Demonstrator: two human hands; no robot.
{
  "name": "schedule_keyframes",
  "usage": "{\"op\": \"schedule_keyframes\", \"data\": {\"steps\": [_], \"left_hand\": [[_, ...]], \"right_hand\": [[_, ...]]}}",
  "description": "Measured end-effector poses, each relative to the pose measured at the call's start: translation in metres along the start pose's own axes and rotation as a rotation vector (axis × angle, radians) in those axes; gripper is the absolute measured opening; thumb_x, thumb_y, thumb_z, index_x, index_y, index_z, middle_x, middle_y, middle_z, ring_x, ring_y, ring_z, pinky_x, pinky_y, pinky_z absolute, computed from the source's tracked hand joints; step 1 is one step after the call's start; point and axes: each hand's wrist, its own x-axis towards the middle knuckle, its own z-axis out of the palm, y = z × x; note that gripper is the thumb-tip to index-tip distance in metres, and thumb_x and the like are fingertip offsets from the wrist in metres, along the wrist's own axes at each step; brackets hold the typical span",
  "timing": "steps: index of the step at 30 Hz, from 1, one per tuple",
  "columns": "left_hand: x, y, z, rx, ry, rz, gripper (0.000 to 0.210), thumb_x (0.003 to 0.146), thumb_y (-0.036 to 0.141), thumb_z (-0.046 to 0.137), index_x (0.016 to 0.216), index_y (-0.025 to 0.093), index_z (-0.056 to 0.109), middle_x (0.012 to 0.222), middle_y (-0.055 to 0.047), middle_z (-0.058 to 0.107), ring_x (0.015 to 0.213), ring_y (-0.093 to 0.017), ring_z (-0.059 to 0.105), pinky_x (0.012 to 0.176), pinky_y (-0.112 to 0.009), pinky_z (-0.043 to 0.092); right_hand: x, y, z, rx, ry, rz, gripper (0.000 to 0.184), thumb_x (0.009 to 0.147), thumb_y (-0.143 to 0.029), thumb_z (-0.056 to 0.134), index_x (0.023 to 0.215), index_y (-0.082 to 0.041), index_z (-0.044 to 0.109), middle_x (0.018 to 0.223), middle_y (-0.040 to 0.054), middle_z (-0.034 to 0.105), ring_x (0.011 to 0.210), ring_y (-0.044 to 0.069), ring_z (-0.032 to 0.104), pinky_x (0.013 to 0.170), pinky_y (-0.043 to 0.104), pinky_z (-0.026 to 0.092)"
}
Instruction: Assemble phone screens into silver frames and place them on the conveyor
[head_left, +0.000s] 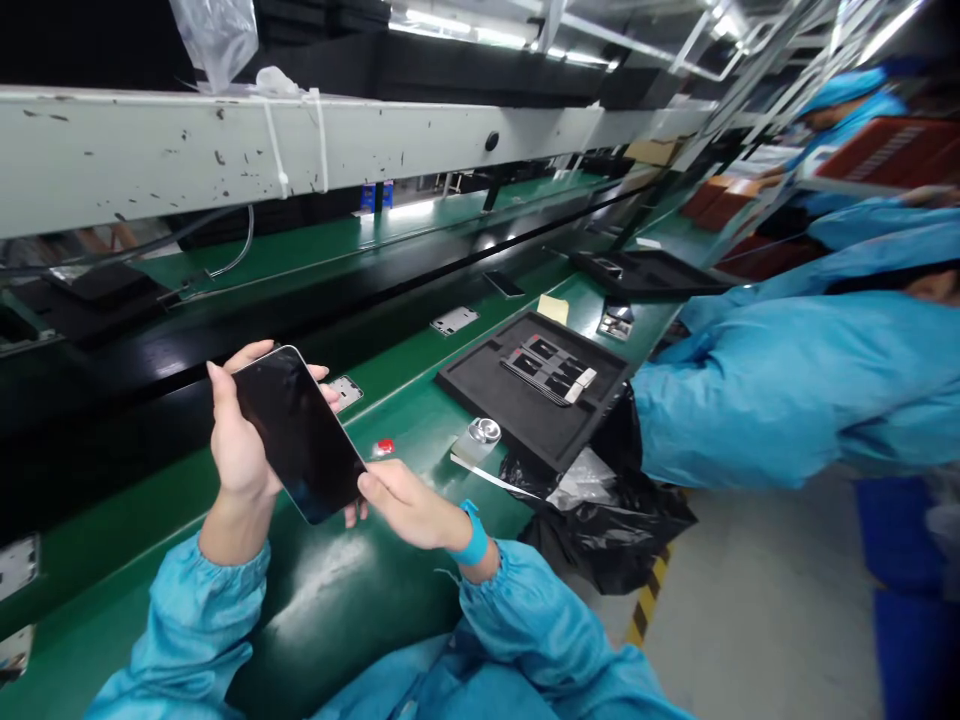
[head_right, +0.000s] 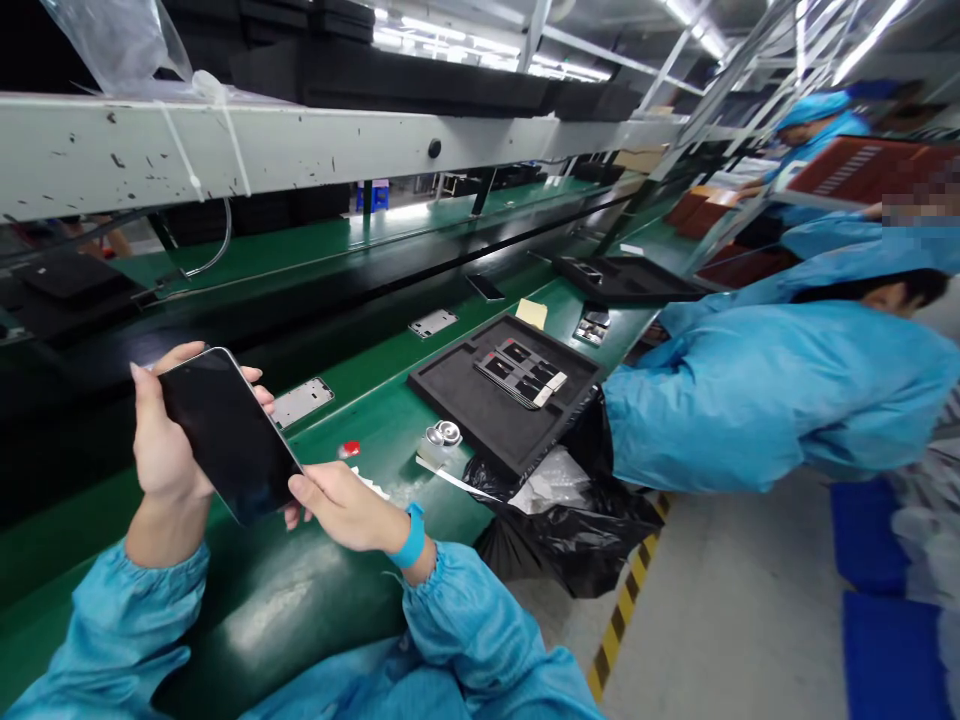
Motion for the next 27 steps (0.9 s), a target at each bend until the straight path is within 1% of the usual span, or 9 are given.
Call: {"op": "schedule_keyframes", "data": {"steps": [2,6,8,11,14,17,19,24,27], "left_hand": [[0.002,0.003,0.0,-0.02,0.008,-0.017,0.053,0.102,0.077,0.055,0.119,0.028,0.065,0.089,-0.007,0.084,0.068,-0.026,0.08,0.058,-0.039,0.068],[-0.001,-0.002,0.002,-0.024,0.0,-0.033,0.057,0.101,0.081,0.054,0.12,0.028,0.066,0.09,-0.007,0.083,0.068,-0.026,0.08,0.06,-0.039,0.068],[-0.002,-0.006,0.004,-0.02,-0.006,-0.018,0.057,0.101,0.08,0.055,0.119,0.028,0.067,0.091,-0.008,0.083,0.069,-0.026,0.08,0.061,-0.039,0.068],[-0.005,-0.01,0.006,-0.029,-0.003,0.04,0.054,0.102,0.077,0.057,0.119,0.027,0.067,0.091,-0.007,0.083,0.069,-0.024,0.079,0.062,-0.037,0.068],[-0.009,-0.011,0.007,-0.031,-0.007,0.096,0.049,0.103,0.076,0.057,0.123,0.032,0.066,0.095,-0.004,0.083,0.073,-0.023,0.078,0.064,-0.036,0.067],[-0.012,-0.011,0.009,-0.022,-0.026,0.099,0.044,0.103,0.075,0.056,0.126,0.039,0.065,0.098,-0.002,0.083,0.076,-0.022,0.078,0.066,-0.036,0.067],[-0.014,-0.011,0.011,-0.043,-0.014,0.11,0.044,0.103,0.075,0.057,0.124,0.038,0.066,0.097,-0.002,0.082,0.076,-0.022,0.077,0.067,-0.036,0.066],[-0.016,-0.016,0.016,-0.061,0.047,0.172,0.042,0.102,0.075,0.059,0.118,0.037,0.069,0.095,0.0,0.081,0.078,-0.02,0.076,0.072,-0.035,0.066],[-0.014,-0.02,0.014,-0.058,0.057,0.177,0.046,0.103,0.079,0.054,0.119,0.038,0.069,0.096,0.002,0.081,0.08,-0.02,0.076,0.074,-0.035,0.066]], "right_hand": [[-0.002,0.002,-0.004,0.039,-0.076,0.015,0.081,0.099,-0.093,0.036,0.08,-0.02,0.064,0.068,0.0034,0.068,0.064,0.017,0.067,0.065,0.03,0.057],[0.0,0.004,-0.016,0.003,-0.17,0.026,0.081,0.102,-0.088,0.038,0.066,-0.02,0.062,0.055,0.0011,0.062,0.052,0.013,0.061,0.058,0.027,0.052],[0.001,0.006,-0.018,0.021,-0.163,0.047,0.081,0.101,-0.088,0.042,0.063,-0.02,0.062,0.051,-0.0002,0.059,0.048,0.012,0.058,0.054,0.026,0.05],[0.004,0.011,-0.012,0.097,-0.089,0.056,0.075,0.092,-0.088,0.061,0.063,-0.019,0.065,0.051,0.0004,0.063,0.049,0.014,0.061,0.054,0.027,0.052],[0.006,0.016,-0.005,0.17,-0.021,0.093,0.066,0.083,-0.08,0.078,0.063,-0.019,0.065,0.05,-0.0004,0.063,0.047,0.014,0.061,0.052,0.027,0.053],[0.008,0.02,0.0,0.203,0.013,0.125,0.063,0.083,-0.075,0.081,0.061,-0.019,0.065,0.048,-0.0014,0.06,0.044,0.013,0.059,0.05,0.026,0.052],[0.01,0.022,0.005,0.233,0.017,0.104,0.064,0.08,-0.078,0.082,0.062,-0.018,0.066,0.05,-0.0006,0.062,0.047,0.013,0.061,0.053,0.027,0.054],[0.015,0.023,0.018,0.353,-0.087,0.039,0.069,0.073,-0.084,0.083,0.065,-0.017,0.07,0.057,0.0016,0.067,0.058,0.015,0.068,0.061,0.029,0.059],[0.017,0.023,0.023,0.382,-0.078,0.074,0.067,0.073,-0.08,0.086,0.061,-0.017,0.068,0.056,0.0014,0.066,0.054,0.014,0.066,0.059,0.027,0.057]]}}
